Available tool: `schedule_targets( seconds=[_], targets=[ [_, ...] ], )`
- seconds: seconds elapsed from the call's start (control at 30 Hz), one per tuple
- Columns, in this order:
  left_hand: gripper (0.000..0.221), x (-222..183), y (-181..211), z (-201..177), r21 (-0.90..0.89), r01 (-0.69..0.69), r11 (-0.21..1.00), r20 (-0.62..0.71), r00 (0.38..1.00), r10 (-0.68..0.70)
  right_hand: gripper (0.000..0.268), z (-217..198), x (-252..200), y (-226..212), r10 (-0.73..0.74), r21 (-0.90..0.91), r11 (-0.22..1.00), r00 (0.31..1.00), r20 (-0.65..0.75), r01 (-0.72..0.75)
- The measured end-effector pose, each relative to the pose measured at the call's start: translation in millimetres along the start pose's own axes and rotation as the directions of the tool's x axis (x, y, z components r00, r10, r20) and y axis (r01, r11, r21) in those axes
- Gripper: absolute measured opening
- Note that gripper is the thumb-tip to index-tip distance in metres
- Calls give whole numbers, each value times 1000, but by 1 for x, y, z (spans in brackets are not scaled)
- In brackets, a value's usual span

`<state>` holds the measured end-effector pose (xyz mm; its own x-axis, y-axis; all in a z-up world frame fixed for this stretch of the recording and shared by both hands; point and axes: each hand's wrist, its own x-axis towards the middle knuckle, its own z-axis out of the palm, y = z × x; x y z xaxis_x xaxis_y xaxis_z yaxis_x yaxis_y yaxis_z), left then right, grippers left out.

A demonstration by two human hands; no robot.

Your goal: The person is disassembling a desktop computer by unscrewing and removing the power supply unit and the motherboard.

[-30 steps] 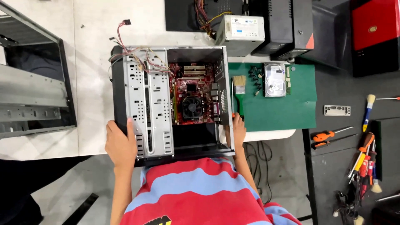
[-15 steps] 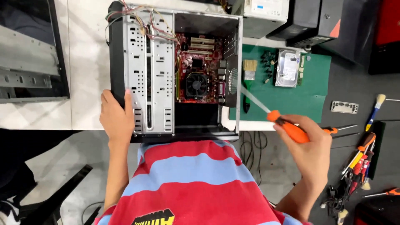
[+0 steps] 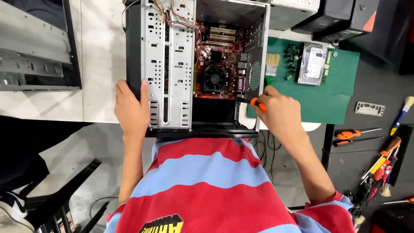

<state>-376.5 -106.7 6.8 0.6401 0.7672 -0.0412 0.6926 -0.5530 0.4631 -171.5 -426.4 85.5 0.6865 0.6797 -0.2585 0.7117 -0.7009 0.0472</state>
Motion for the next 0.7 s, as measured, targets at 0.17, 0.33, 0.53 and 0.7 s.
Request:
schedule_targets(
  seconds=[0.17, 0.33, 0.53, 0.7],
  targets=[
    [46, 0, 0, -1, -19, -5, 1000, 8, 1000, 5, 15, 3, 7, -15, -7, -8, 1000, 1000, 0, 7],
    [44, 1, -3, -1, -10, -18, 1000, 10, 1000, 18, 17, 8, 18, -14, 40, 61, 997, 999, -3, -39],
    [43, 2, -2, -1, -14, -25, 1000, 13, 1000, 25, 17, 7, 24, -9, 62, 96, 993, 998, 27, -64],
    [42, 1, -2, -1, -9, -10, 1000, 20, 1000, 11, 15, 9, 25, -10, 81, 87, 993, 996, 34, -84]
  ],
)
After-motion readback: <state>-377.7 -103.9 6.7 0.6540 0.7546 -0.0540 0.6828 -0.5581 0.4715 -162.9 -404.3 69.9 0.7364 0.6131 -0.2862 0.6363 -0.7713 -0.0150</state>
